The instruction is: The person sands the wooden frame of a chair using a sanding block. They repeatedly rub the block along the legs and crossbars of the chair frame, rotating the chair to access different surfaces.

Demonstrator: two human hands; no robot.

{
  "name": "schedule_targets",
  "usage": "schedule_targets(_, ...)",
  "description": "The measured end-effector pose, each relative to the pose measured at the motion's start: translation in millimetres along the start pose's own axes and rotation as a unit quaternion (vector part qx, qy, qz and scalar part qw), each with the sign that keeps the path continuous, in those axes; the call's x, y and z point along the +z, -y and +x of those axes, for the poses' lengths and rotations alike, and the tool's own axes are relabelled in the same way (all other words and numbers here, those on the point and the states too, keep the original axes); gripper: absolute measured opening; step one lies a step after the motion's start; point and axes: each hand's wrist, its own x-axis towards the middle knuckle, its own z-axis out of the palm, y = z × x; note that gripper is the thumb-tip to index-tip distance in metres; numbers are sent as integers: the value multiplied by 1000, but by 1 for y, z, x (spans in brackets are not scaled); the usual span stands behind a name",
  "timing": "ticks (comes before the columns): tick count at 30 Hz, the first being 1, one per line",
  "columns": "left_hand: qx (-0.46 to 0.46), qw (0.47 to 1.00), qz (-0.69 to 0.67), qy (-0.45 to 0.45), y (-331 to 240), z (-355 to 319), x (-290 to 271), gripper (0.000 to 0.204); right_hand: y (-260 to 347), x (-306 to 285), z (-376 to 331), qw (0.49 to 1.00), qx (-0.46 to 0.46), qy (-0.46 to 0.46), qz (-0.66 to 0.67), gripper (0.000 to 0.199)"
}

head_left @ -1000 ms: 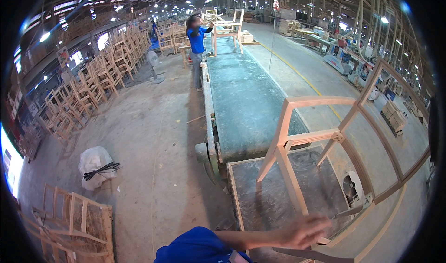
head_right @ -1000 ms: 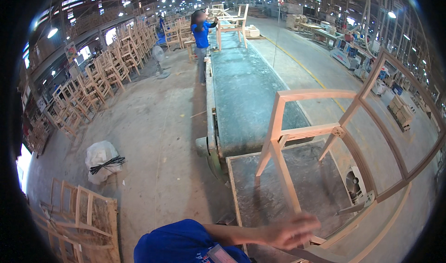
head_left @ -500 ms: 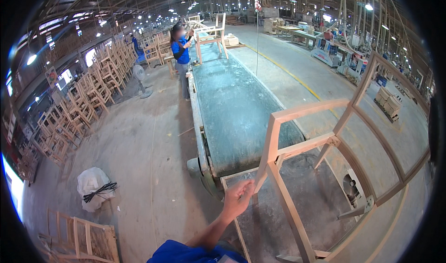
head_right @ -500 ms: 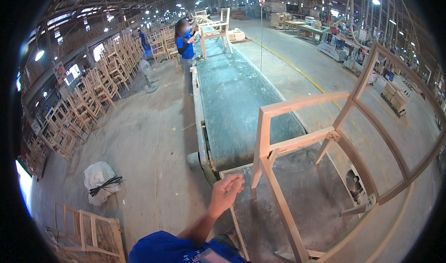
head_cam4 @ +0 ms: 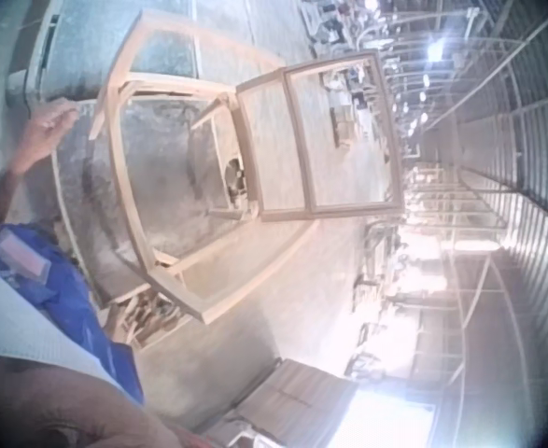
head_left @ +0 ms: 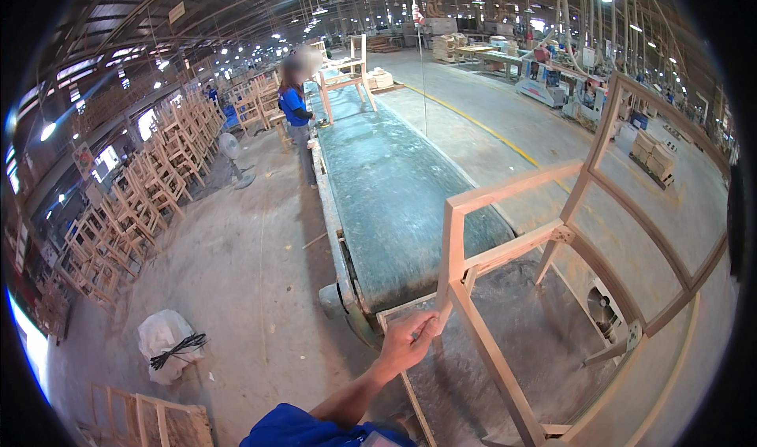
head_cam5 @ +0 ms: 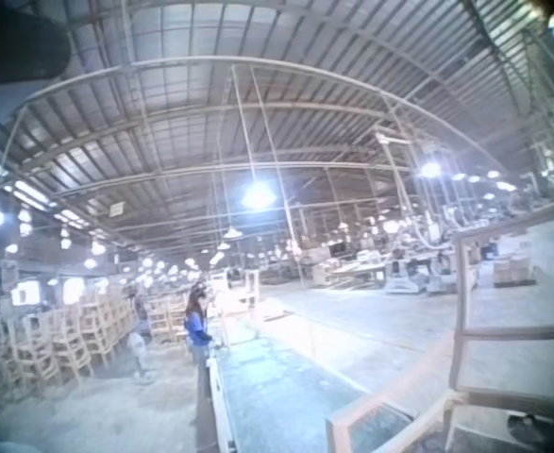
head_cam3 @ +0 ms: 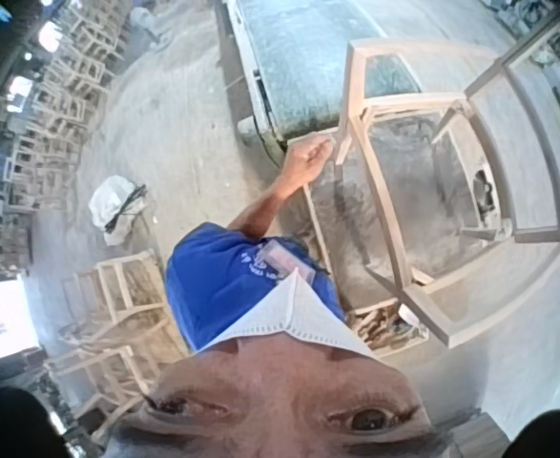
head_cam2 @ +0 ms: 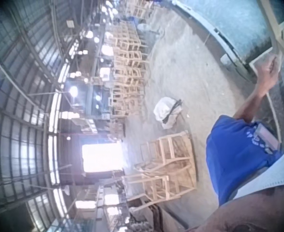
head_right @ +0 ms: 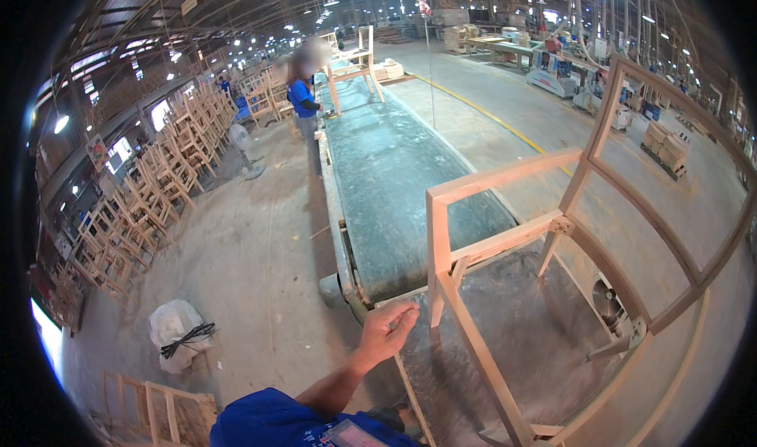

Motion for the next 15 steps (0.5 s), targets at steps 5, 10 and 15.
schedule_targets(5,50,998,-13,29,-20,-15,20,15,-14,-12,-6,1000,6,-1,13,34)
schedule_targets(10,52,998,-7,46,-35,-36,33,15,-29,-25,-11,1000,8,-5,24,34)
schedule_targets(15,35,998,-18,54,-46,-55,38,14,-44,-34,-16,999,16,-5,32,35)
